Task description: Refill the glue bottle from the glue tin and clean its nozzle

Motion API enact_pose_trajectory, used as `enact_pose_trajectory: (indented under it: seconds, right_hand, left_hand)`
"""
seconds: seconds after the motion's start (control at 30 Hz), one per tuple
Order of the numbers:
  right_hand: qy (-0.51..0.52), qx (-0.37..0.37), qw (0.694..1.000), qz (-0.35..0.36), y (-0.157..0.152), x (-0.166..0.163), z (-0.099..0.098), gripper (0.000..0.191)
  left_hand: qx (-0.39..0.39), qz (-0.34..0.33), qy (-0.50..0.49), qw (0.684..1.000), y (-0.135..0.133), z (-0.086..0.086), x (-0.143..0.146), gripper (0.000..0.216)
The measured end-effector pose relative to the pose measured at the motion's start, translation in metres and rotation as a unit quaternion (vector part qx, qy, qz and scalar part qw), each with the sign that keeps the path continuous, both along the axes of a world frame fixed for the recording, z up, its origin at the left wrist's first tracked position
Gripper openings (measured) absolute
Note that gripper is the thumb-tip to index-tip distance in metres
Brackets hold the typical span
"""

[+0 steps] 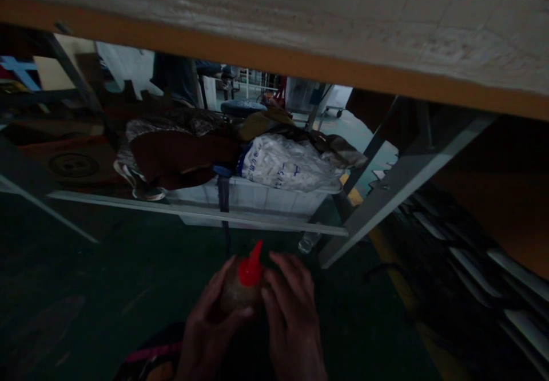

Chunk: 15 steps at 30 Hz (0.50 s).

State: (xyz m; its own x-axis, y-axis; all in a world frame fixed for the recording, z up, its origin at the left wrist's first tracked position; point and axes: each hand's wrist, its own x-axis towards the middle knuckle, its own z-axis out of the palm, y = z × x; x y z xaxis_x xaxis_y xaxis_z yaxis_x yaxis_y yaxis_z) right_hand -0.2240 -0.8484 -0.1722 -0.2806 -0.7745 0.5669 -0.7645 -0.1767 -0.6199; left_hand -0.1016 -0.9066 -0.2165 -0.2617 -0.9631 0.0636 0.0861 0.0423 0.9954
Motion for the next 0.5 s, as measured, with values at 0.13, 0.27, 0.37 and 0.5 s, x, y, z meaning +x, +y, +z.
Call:
enact_pose_trajectory:
  seconds: [0.13,0.27,0.37,0.5]
  right_hand:
    - [-0.056,0.025,0.998,-0.004,0.004,-0.009,0.000,0.011]
    - [-0.080,0.020,0.997,-0.005,0.004,-0.008,-0.003,0.014]
    - [-0.114,0.019,0.993,-0.002,0.003,-0.003,-0.005,0.012]
    - [-0.164,-0.003,0.986,0.019,0.009,0.000,-0.002,0.010]
  left_hand:
    - [-0.103,0.014,-0.081,0.991,0.000,-0.004,0.002,0.059]
    - [-0.173,-0.008,-0.142,0.974,-0.003,-0.011,0.005,0.060]
    - [-0.182,0.016,-0.125,0.975,-0.005,-0.012,0.004,0.056]
    - [-0.082,0.038,-0.071,0.993,-0.008,-0.005,0.002,0.056]
